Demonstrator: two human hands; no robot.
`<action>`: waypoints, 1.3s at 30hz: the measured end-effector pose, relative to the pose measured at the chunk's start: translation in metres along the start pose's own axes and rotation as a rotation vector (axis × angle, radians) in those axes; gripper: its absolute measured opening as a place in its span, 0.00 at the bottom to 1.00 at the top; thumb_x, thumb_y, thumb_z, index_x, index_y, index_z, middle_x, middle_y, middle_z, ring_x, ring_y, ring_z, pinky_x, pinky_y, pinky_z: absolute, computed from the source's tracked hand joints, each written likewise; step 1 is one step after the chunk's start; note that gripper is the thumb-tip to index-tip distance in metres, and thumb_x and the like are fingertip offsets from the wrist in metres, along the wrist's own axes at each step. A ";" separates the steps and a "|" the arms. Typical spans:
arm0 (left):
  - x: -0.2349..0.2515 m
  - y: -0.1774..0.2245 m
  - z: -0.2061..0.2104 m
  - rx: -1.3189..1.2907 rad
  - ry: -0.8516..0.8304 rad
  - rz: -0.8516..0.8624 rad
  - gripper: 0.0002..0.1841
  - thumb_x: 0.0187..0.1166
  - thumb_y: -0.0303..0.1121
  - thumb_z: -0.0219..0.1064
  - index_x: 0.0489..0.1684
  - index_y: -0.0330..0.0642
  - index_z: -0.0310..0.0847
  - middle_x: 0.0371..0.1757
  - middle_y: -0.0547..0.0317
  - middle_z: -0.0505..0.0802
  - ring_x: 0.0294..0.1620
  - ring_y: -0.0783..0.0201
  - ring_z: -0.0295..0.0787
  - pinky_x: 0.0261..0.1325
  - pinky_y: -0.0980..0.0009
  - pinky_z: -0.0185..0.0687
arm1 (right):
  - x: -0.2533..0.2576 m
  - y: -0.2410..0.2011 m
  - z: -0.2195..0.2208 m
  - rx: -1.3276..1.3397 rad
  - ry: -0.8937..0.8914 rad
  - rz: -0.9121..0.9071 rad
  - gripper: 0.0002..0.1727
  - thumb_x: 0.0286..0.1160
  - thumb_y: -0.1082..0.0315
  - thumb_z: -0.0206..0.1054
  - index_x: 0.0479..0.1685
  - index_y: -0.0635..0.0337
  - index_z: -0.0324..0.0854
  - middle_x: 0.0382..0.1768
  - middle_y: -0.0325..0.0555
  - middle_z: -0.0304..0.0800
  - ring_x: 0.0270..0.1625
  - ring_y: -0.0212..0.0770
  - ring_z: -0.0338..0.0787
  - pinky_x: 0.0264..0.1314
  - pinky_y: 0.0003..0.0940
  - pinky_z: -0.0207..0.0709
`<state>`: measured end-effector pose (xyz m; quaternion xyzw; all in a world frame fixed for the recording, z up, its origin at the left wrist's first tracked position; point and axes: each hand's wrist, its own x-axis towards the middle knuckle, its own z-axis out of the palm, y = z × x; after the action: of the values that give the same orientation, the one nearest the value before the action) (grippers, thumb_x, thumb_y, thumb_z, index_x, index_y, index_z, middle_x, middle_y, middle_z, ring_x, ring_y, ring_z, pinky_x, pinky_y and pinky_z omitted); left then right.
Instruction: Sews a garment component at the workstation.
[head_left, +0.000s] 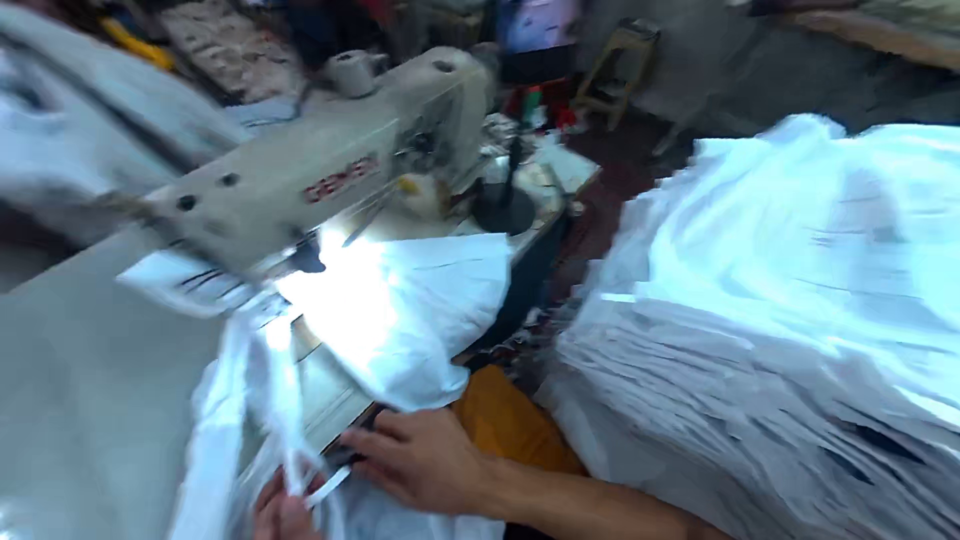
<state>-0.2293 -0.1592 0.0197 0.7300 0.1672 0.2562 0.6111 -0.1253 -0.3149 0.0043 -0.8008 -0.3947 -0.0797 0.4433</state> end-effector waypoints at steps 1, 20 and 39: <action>-0.001 0.001 0.001 -0.022 0.034 -0.021 0.14 0.92 0.32 0.49 0.62 0.37 0.78 0.69 0.67 0.87 0.68 0.71 0.84 0.72 0.65 0.83 | 0.005 -0.004 0.005 -0.020 0.017 -0.015 0.17 0.81 0.58 0.68 0.66 0.47 0.89 0.40 0.44 0.92 0.32 0.41 0.90 0.28 0.39 0.85; -0.008 0.002 0.000 -0.251 0.152 -0.070 0.15 0.91 0.34 0.52 0.52 0.31 0.80 0.75 0.47 0.85 0.72 0.57 0.85 0.72 0.60 0.83 | 0.025 -0.014 0.023 -0.163 0.043 -0.092 0.18 0.85 0.53 0.63 0.64 0.46 0.90 0.30 0.39 0.86 0.26 0.37 0.85 0.24 0.32 0.76; -0.004 -0.029 0.018 0.711 0.234 0.269 0.27 0.76 0.53 0.73 0.61 0.38 0.89 0.67 0.44 0.87 0.68 0.51 0.83 0.72 0.53 0.78 | -0.011 0.035 -0.026 0.292 -0.018 0.398 0.23 0.79 0.47 0.71 0.61 0.55 0.86 0.29 0.36 0.86 0.26 0.26 0.79 0.28 0.25 0.77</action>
<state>-0.2198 -0.1700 -0.0116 0.8773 0.2167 0.3416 0.2581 -0.1025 -0.3517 -0.0080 -0.7910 -0.2406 0.0744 0.5576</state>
